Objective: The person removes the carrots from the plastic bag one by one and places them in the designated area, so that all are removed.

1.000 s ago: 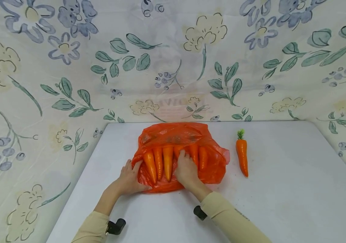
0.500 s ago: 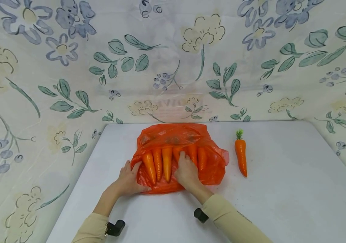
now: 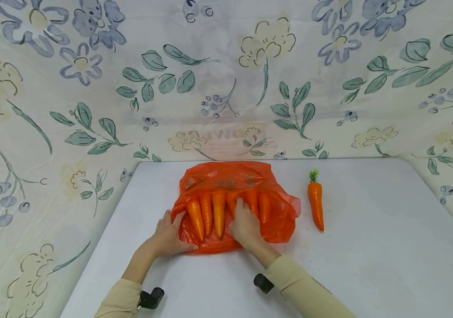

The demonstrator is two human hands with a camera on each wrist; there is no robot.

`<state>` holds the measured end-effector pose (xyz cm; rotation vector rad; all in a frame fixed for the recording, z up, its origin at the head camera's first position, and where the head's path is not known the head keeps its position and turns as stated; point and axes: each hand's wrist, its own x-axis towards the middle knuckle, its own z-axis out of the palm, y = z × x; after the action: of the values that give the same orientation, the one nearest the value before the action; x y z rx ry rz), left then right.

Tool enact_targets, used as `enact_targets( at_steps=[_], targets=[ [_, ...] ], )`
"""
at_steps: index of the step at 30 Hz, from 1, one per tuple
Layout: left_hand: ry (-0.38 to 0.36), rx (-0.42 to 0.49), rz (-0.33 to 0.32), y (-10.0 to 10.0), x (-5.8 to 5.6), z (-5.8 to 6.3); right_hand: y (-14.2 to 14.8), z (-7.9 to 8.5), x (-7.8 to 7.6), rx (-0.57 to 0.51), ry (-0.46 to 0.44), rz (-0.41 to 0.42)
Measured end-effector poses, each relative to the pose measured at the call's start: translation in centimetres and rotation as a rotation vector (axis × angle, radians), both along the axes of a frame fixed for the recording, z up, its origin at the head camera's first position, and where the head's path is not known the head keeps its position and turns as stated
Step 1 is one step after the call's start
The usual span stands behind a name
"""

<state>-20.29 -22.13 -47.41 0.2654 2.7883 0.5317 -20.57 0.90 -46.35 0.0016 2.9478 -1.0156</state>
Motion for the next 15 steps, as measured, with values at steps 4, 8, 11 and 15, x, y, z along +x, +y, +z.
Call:
enact_targets(
  at_steps=[4,8,11,15],
  targets=[
    [-0.013,0.004,0.006,0.04,0.05,0.07,0.01,0.09,0.04,-0.018,-0.006,-0.007],
    [-0.024,0.008,0.016,0.08,0.06,0.00,0.02,0.11,0.03,-0.037,-0.013,-0.018],
    [-0.025,0.008,0.017,0.09,0.08,0.03,0.01,0.10,0.05,-0.056,-0.014,-0.020],
    [-0.021,0.013,0.016,0.04,0.10,0.04,0.06,0.07,0.18,-0.087,-0.006,-0.016]
  ],
)
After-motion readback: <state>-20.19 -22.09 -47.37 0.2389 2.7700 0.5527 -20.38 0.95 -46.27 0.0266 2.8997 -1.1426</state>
